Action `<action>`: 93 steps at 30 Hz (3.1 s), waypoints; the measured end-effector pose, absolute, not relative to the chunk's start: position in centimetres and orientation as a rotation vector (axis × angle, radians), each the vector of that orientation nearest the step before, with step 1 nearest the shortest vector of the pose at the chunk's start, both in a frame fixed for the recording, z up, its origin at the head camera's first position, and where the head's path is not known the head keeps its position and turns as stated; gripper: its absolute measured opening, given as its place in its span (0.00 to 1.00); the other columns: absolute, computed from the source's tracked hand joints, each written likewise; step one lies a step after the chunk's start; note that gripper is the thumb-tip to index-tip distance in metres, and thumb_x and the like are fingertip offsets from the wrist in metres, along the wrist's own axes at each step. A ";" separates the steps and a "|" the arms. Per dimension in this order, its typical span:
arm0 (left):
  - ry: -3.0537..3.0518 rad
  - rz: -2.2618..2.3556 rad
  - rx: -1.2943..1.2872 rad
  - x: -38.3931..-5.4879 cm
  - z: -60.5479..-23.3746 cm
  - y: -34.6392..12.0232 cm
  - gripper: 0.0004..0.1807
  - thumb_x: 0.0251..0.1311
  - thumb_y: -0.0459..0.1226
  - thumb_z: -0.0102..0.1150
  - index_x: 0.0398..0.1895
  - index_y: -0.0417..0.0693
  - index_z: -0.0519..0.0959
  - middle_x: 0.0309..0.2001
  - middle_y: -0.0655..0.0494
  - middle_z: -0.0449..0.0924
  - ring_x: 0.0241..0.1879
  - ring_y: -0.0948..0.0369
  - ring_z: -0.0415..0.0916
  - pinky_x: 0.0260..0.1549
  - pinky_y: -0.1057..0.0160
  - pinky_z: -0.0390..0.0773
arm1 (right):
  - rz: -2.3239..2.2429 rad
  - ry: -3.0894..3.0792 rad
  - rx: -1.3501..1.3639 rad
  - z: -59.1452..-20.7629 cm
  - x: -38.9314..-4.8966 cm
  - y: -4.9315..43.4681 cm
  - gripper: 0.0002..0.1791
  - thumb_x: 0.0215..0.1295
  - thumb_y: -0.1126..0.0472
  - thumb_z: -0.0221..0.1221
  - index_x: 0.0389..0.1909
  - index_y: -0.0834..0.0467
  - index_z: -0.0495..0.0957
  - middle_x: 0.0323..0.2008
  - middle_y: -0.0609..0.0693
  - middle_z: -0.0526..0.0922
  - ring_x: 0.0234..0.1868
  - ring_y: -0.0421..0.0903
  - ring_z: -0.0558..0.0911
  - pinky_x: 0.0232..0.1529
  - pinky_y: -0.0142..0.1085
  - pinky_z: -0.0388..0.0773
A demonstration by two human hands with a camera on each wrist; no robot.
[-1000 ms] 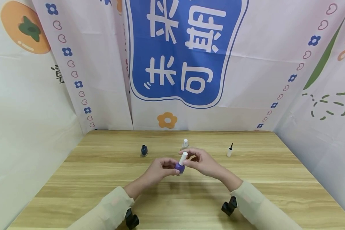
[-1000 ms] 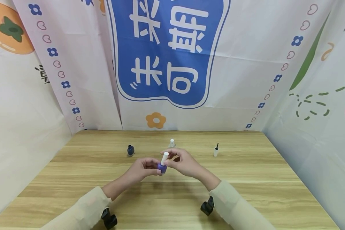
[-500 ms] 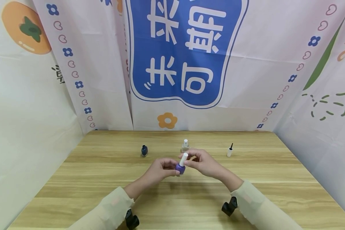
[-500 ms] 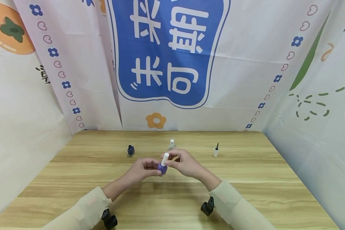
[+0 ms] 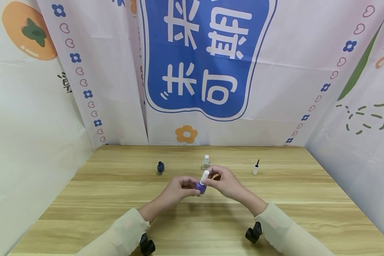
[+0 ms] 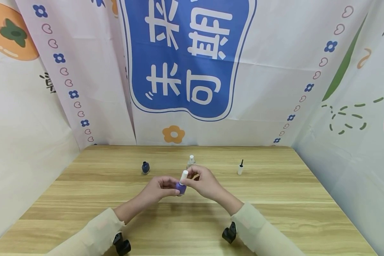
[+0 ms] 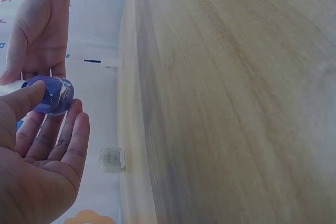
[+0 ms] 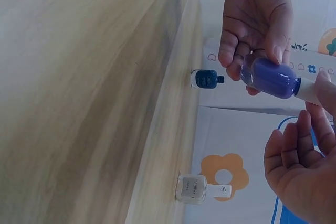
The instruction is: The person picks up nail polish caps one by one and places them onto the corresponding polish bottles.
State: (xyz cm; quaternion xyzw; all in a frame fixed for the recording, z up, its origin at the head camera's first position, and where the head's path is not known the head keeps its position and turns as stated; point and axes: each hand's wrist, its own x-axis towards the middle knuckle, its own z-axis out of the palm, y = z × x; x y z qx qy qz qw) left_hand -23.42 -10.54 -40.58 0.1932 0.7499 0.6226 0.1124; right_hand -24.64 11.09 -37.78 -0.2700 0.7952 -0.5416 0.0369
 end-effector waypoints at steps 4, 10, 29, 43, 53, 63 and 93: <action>2.202 1.830 0.588 -23.5 -40.7 -10.5 0.13 0.60 0.33 0.66 0.47 0.37 0.81 0.43 0.48 0.83 0.42 0.56 0.81 0.44 0.59 0.81 | -1.678 2.461 -0.806 -38.4 -24.8 11.1 0.09 0.63 0.59 0.65 0.35 0.59 0.76 0.32 0.51 0.77 0.33 0.49 0.76 0.34 0.37 0.77; 2.213 1.817 0.585 -23.4 -40.6 -10.4 0.13 0.60 0.33 0.66 0.47 0.39 0.81 0.42 0.49 0.83 0.42 0.56 0.81 0.43 0.59 0.81 | -1.686 2.479 -0.770 -38.7 -24.8 10.9 0.09 0.63 0.60 0.65 0.34 0.60 0.75 0.31 0.50 0.77 0.32 0.48 0.76 0.32 0.35 0.75; 2.222 1.778 0.555 -23.6 -40.4 -10.4 0.14 0.59 0.34 0.67 0.46 0.39 0.81 0.41 0.50 0.83 0.42 0.56 0.80 0.44 0.56 0.81 | -1.544 2.322 -1.031 -37.4 -25.7 12.6 0.16 0.70 0.60 0.58 0.56 0.58 0.78 0.43 0.52 0.79 0.44 0.51 0.76 0.41 0.38 0.77; 2.208 1.795 0.556 -23.5 -40.4 -10.4 0.13 0.59 0.34 0.67 0.46 0.38 0.81 0.41 0.50 0.83 0.41 0.57 0.80 0.43 0.59 0.81 | -1.589 2.355 -0.969 -37.4 -25.4 12.1 0.10 0.69 0.62 0.59 0.48 0.60 0.81 0.38 0.50 0.78 0.40 0.49 0.75 0.39 0.36 0.76; 2.196 1.829 0.543 -23.5 -40.5 -10.4 0.14 0.59 0.33 0.66 0.48 0.37 0.81 0.42 0.49 0.83 0.42 0.56 0.81 0.43 0.58 0.81 | -1.700 2.389 -0.871 -38.1 -25.2 11.4 0.07 0.65 0.62 0.63 0.39 0.61 0.78 0.33 0.51 0.77 0.37 0.48 0.75 0.38 0.37 0.77; 2.225 1.812 0.535 -23.5 -40.8 -10.4 0.12 0.59 0.33 0.66 0.46 0.40 0.82 0.42 0.50 0.83 0.42 0.56 0.81 0.43 0.59 0.81 | -1.730 2.431 -0.793 -37.7 -24.3 10.9 0.06 0.64 0.64 0.63 0.34 0.61 0.75 0.30 0.50 0.75 0.32 0.48 0.73 0.31 0.33 0.73; 2.219 1.792 0.586 -23.2 -40.2 -10.4 0.14 0.59 0.33 0.67 0.47 0.38 0.81 0.40 0.49 0.83 0.40 0.56 0.80 0.43 0.55 0.81 | -1.498 2.306 -0.990 -36.8 -25.7 12.5 0.13 0.69 0.61 0.59 0.52 0.60 0.81 0.41 0.53 0.81 0.40 0.50 0.76 0.37 0.36 0.76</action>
